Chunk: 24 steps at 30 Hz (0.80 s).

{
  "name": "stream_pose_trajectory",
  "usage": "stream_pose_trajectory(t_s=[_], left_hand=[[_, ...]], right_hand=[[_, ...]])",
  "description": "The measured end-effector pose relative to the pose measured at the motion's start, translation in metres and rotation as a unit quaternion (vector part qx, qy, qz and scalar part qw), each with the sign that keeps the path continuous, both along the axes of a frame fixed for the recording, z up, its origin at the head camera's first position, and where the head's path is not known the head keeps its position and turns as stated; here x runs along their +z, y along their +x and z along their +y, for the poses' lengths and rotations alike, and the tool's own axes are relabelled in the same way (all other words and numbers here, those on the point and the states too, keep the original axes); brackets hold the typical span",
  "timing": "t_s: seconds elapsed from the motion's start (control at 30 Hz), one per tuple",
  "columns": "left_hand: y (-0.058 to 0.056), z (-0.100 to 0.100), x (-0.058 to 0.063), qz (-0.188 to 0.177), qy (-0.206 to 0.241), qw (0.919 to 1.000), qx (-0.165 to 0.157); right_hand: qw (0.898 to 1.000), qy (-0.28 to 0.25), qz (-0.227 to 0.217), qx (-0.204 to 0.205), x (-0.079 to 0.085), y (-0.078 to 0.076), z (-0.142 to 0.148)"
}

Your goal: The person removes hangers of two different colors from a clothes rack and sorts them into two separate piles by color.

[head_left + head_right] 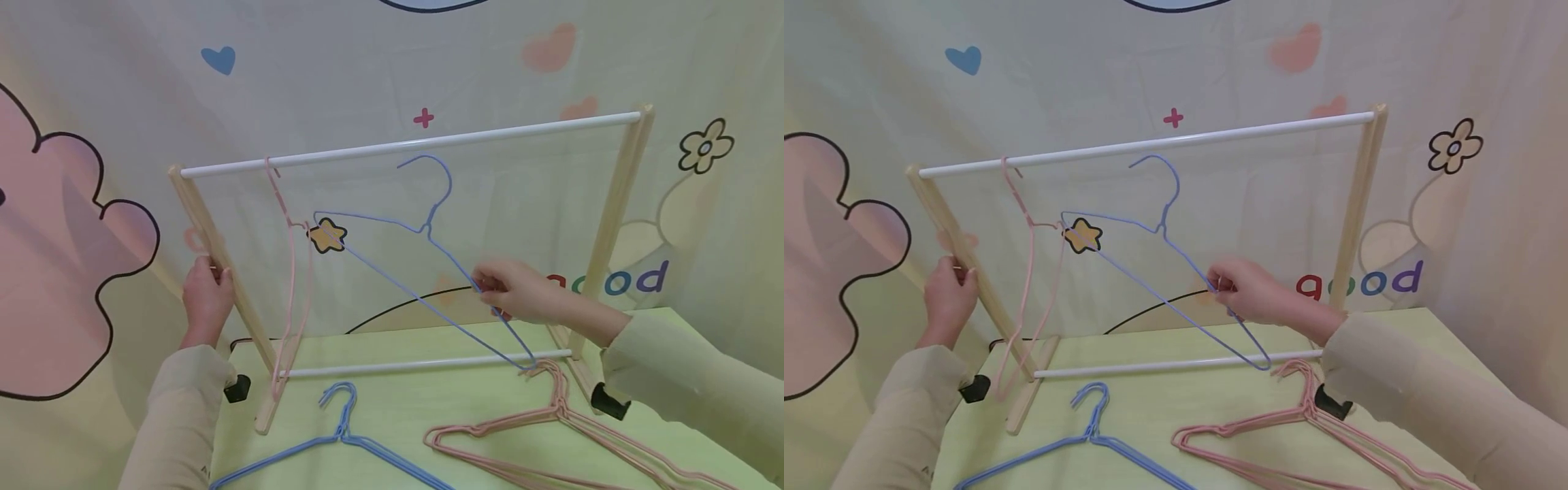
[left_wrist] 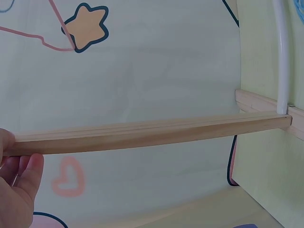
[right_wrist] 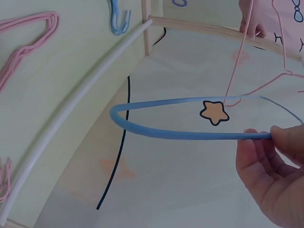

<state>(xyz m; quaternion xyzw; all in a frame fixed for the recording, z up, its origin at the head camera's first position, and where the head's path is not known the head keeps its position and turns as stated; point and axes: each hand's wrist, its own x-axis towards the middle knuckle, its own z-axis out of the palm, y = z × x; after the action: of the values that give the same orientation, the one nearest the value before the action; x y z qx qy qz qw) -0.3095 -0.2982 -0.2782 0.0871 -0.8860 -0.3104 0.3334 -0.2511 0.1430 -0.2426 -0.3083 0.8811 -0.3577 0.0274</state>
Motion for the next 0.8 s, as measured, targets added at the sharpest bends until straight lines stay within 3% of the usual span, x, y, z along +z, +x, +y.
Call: stream_pose_trajectory(t_s=[0.13,0.23,0.6,0.8], left_hand=[[0.000,0.000,0.001,-0.002,0.000,1.0000,0.000],[0.000,0.000,0.002,-0.003,0.000,1.0000,0.001],[0.001,0.000,0.003,-0.016,0.007,0.9999,0.000],[0.000,0.001,0.003,-0.009,0.003,1.0000,0.002]], right_hand=[[1.000,0.016,0.013,0.017,-0.010,0.000,0.013],[0.999,0.027,-0.001,0.036,-0.019,0.000,0.020],[0.987,0.047,-0.115,0.098,-0.056,0.000,0.021],[0.972,0.024,-0.199,0.121,-0.078,0.001,0.011]])
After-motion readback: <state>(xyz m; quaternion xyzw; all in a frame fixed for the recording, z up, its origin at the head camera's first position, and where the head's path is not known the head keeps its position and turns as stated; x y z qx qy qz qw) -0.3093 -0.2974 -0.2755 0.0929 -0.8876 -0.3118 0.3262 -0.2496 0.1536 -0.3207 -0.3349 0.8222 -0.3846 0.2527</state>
